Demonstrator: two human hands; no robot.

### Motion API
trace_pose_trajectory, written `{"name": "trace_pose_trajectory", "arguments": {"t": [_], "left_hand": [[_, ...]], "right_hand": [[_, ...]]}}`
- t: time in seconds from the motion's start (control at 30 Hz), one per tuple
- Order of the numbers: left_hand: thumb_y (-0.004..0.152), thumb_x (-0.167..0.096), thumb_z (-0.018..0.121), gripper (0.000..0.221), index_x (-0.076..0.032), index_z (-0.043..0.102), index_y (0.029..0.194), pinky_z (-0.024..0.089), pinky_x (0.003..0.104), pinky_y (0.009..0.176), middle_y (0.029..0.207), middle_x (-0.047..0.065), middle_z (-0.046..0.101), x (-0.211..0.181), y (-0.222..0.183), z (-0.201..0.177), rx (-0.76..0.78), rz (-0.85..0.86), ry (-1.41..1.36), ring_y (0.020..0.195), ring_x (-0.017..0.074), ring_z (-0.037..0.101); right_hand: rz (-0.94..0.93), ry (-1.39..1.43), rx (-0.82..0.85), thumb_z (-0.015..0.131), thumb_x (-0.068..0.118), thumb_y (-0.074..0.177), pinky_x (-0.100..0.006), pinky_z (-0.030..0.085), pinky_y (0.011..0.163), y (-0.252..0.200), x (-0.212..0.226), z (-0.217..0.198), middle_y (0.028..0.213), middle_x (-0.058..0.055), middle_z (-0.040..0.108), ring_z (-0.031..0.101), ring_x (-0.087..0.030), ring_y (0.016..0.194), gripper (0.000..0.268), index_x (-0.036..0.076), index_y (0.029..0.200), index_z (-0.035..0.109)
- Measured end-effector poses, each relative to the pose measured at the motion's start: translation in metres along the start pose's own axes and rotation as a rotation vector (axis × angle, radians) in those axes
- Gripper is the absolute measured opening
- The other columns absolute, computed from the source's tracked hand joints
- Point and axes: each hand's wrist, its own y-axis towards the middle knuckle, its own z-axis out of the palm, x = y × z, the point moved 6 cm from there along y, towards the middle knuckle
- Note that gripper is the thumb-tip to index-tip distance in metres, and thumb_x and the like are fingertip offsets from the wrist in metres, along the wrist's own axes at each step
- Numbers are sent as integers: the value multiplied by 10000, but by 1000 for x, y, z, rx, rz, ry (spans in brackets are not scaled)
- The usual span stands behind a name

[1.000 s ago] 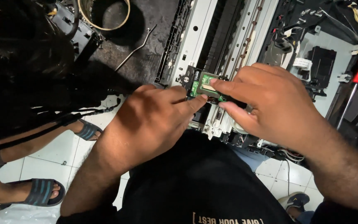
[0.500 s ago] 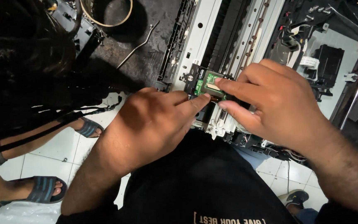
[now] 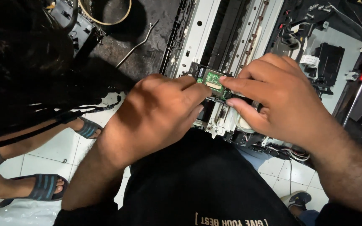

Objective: Routing and connecting internal ribbon cables and wires inside a printer chassis.

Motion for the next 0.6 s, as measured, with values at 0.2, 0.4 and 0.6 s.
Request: {"name": "trace_pose_trajectory", "arguments": {"t": [0.2, 0.4, 0.6], "left_hand": [[1155, -261, 366, 261, -154, 593, 1225, 479, 193, 573, 859, 29, 504, 6, 6, 4, 88, -117, -430, 862, 176, 496], [1075, -106, 402, 221, -150, 617, 1101, 425, 186, 499, 796, 74, 538, 8, 5, 7, 80, -175, -427, 805, 174, 513], [1134, -177, 303, 322, -259, 612, 1091, 432, 181, 414, 879, 189, 466, 7, 5, 10, 111, -365, -641, 628, 122, 524]], "right_hand": [[-40, -22, -22, 874, 160, 902, -425, 424, 748, -1, 1, 0, 1012, -66, 608, 545, -299, 912, 331, 79, 1198, 750], [-126, -52, -12, 858, 166, 954, -430, 409, 773, 3, 5, -1, 1030, -79, 620, 567, -306, 934, 230, 83, 1143, 758], [-158, -13, 14, 885, 152, 932, -451, 457, 847, 6, -1, -1, 1106, -126, 633, 574, -329, 1004, 302, 36, 1166, 733]]}}
